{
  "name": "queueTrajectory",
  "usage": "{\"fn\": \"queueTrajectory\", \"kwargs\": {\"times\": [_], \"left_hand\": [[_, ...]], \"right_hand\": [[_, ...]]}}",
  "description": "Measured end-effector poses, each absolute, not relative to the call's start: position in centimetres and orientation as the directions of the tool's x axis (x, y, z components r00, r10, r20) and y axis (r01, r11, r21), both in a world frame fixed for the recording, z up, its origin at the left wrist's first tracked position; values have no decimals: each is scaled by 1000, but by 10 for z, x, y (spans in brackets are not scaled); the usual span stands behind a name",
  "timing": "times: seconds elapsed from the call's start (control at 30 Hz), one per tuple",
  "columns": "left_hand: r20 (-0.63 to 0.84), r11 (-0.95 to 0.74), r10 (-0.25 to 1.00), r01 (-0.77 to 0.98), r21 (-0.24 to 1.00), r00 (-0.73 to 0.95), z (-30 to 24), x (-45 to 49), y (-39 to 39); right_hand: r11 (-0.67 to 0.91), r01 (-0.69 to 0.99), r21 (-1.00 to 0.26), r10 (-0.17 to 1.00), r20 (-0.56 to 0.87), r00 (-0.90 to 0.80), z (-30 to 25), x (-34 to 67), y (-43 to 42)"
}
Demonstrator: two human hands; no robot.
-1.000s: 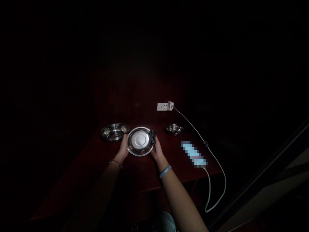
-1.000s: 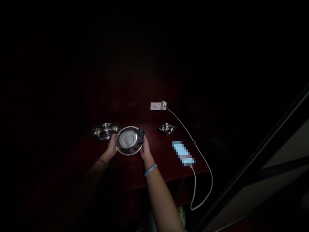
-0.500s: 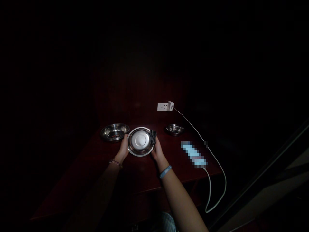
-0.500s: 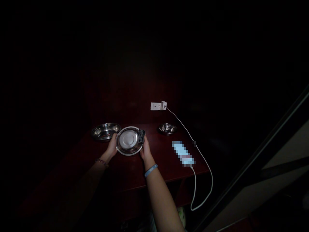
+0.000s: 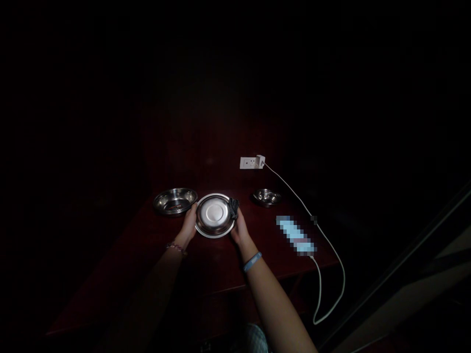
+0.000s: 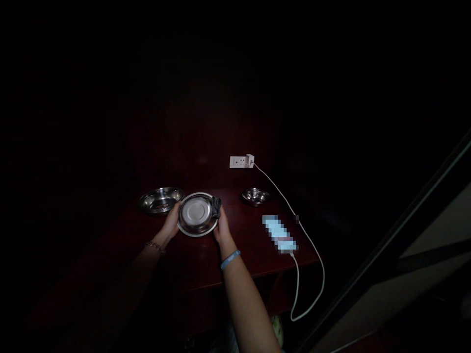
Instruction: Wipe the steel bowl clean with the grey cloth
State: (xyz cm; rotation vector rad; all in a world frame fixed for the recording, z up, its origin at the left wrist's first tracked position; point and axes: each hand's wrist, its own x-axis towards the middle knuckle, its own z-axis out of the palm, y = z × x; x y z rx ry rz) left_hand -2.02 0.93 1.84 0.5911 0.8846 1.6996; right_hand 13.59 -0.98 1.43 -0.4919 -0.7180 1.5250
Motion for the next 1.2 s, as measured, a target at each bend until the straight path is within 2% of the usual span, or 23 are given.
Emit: {"fn": "queueTrajectory", "kwargs": {"times": [0.17, 0.5, 0.87, 1.2], "left_hand": [[-42, -149, 950, -569, 809, -308, 21, -19, 7], [-5, -128, 974, -571, 811, -227, 20, -22, 4], [-99, -74, 967, -628, 775, -236, 22, -18, 3], [-100, -41, 973, -585, 810, -206, 26, -17, 0]], "right_hand": [[-9, -723, -691, 989, 98, -106, 16, 135, -11], [-7, -719, -695, 990, 95, -101, 19, 136, -14], [-59, -725, -686, 989, 58, -135, 15, 138, -10], [31, -768, -640, 999, 43, 5, 8, 142, 1]]}}
